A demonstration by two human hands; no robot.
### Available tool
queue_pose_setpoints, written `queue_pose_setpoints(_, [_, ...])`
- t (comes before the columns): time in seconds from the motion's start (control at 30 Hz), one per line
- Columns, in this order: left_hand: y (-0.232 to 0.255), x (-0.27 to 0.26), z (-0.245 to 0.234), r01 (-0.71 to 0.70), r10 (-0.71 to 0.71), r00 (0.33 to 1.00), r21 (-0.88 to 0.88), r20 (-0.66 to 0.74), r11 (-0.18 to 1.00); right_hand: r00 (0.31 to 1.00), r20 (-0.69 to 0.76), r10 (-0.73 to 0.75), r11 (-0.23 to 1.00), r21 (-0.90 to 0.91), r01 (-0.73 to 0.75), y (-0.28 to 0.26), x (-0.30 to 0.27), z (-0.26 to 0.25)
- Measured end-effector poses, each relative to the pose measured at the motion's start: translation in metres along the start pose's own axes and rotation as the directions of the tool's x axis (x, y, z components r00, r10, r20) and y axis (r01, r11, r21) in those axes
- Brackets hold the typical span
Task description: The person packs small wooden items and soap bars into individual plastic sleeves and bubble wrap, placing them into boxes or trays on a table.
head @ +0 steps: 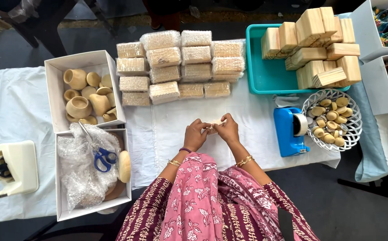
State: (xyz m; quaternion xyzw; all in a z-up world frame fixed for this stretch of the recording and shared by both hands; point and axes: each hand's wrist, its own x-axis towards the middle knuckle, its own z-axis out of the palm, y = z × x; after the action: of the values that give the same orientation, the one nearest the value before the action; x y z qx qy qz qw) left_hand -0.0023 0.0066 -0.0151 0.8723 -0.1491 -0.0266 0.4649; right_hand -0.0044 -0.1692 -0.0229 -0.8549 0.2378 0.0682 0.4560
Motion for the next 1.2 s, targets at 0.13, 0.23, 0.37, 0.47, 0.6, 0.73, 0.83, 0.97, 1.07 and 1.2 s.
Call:
queue_pose_setpoints(0.13, [0.003, 0.005, -0.003, 0.027, -0.028, 0.999, 0.023, 0.032, 0.999, 0.997, 0.049, 0.066, 0.989, 0.131, -0.072, -0.001, -0.009, -0.004])
queue_pose_setpoints(0.23, [0.006, 0.006, -0.005, 0.053, -0.054, 0.997, 0.017, 0.057, 0.998, 0.999, 0.038, 0.023, 0.988, 0.155, -0.029, 0.003, -0.014, -0.004])
queue_pose_setpoints(0.37, [-0.002, 0.011, -0.004, 0.047, -0.048, 0.998, 0.028, 0.048, 0.999, 0.971, -0.178, -0.16, 0.973, -0.196, 0.124, 0.0, -0.028, -0.008])
queue_pose_setpoints(0.47, [-0.005, 0.011, -0.004, 0.04, -0.04, 0.998, 0.012, 0.054, 0.999, 0.971, -0.199, -0.128, 0.969, -0.236, 0.08, 0.004, -0.034, -0.008])
queue_pose_setpoints(0.6, [0.001, 0.011, -0.009, 0.162, -0.163, 0.974, 0.016, 0.155, 0.987, 0.962, -0.223, -0.157, 0.96, -0.262, 0.096, -0.005, -0.037, -0.016])
queue_pose_setpoints(0.73, [-0.002, 0.014, -0.01, 0.082, -0.082, 0.983, 0.007, 0.163, 0.997, 0.956, -0.2, -0.215, 0.947, -0.281, 0.154, -0.005, -0.029, -0.021])
queue_pose_setpoints(0.83, [-0.012, 0.019, -0.005, -0.031, -0.018, 0.975, 0.217, 0.223, 0.976, 0.965, -0.146, -0.219, 0.953, -0.245, 0.179, 0.002, -0.02, -0.021])
queue_pose_setpoints(0.97, [-0.005, 0.024, -0.009, -0.047, -0.008, 0.967, 0.208, 0.254, 0.977, 0.973, -0.044, -0.229, 0.968, -0.118, 0.222, 0.014, -0.008, -0.024])
queue_pose_setpoints(1.07, [-0.013, 0.024, -0.004, -0.01, -0.039, 0.961, 0.178, 0.273, 0.984, 0.984, 0.001, -0.178, 0.974, -0.142, 0.177, 0.012, -0.009, -0.026])
queue_pose_setpoints(1.2, [-0.028, 0.026, 0.001, -0.03, -0.067, 0.932, 0.26, 0.357, 0.965, 0.824, -0.024, -0.567, 0.728, -0.484, 0.486, -0.047, -0.045, -0.05])
